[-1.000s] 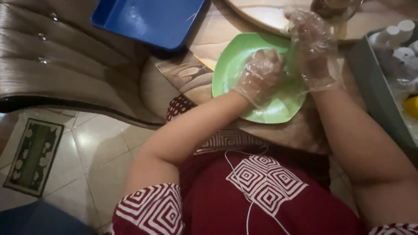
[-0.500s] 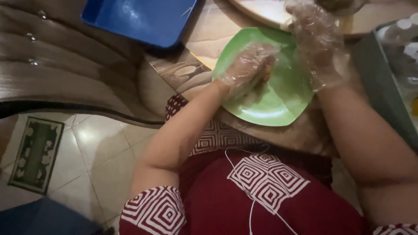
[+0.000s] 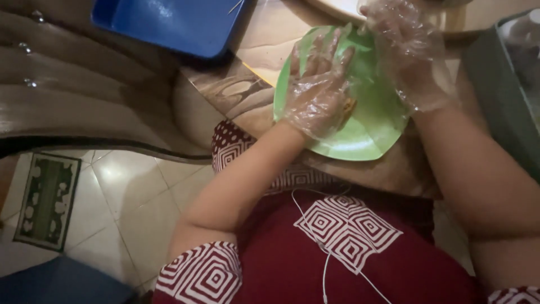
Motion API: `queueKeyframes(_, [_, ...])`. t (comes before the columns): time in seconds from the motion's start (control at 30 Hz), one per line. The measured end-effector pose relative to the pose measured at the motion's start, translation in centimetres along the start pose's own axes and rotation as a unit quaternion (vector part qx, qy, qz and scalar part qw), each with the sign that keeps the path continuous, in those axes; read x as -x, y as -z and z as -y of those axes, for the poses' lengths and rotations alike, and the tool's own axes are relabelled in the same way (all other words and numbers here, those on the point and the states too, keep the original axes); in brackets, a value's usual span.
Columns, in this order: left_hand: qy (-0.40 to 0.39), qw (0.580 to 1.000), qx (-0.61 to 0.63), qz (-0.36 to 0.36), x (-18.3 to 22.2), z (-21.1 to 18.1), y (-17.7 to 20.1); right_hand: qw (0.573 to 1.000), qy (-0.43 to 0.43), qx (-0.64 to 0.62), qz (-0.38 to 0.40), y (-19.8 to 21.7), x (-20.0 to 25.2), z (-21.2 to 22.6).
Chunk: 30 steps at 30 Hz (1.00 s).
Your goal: Kneading a small ball of dough on a green plate using both hands.
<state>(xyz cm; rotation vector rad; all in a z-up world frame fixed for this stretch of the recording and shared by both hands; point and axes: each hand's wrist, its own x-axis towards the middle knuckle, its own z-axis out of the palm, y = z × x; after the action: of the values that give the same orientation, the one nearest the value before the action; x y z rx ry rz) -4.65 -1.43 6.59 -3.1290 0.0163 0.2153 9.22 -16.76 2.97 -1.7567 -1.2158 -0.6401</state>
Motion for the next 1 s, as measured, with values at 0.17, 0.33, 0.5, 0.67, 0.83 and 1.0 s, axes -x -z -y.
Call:
queueKeyframes(0.17, [-0.043,0.963,0.205,-0.168,-3.3,2.1,-4.8,0.924,0.104,0.363,0.060,-0.8,4.3,-5.4])
queueKeyframes(0.33, [0.004,0.821,0.204,-0.533,-4.7,7.2,-13.2,0.940,-0.230,-0.135,0.212,-0.1,-1.8,10.9])
queueKeyframes(0.5, [0.178,0.835,0.404,-0.328,-3.5,9.6,-17.7,0.910,-0.107,0.154,0.371,-3.1,-0.7,12.6])
queueKeyframes(0.67, [0.150,0.802,0.522,-0.247,1.1,8.1,-5.3,0.860,-0.099,0.280,0.415,-3.9,-1.0,12.4])
queueKeyframes(0.83, [0.156,0.816,0.524,-0.187,2.7,6.1,0.4,0.860,-0.247,0.169,0.414,-1.9,-6.6,16.9])
queueKeyframes(1.0, [0.207,0.843,0.452,-0.206,1.2,6.2,-1.6,0.956,-0.137,0.050,0.255,-4.7,-0.2,6.1])
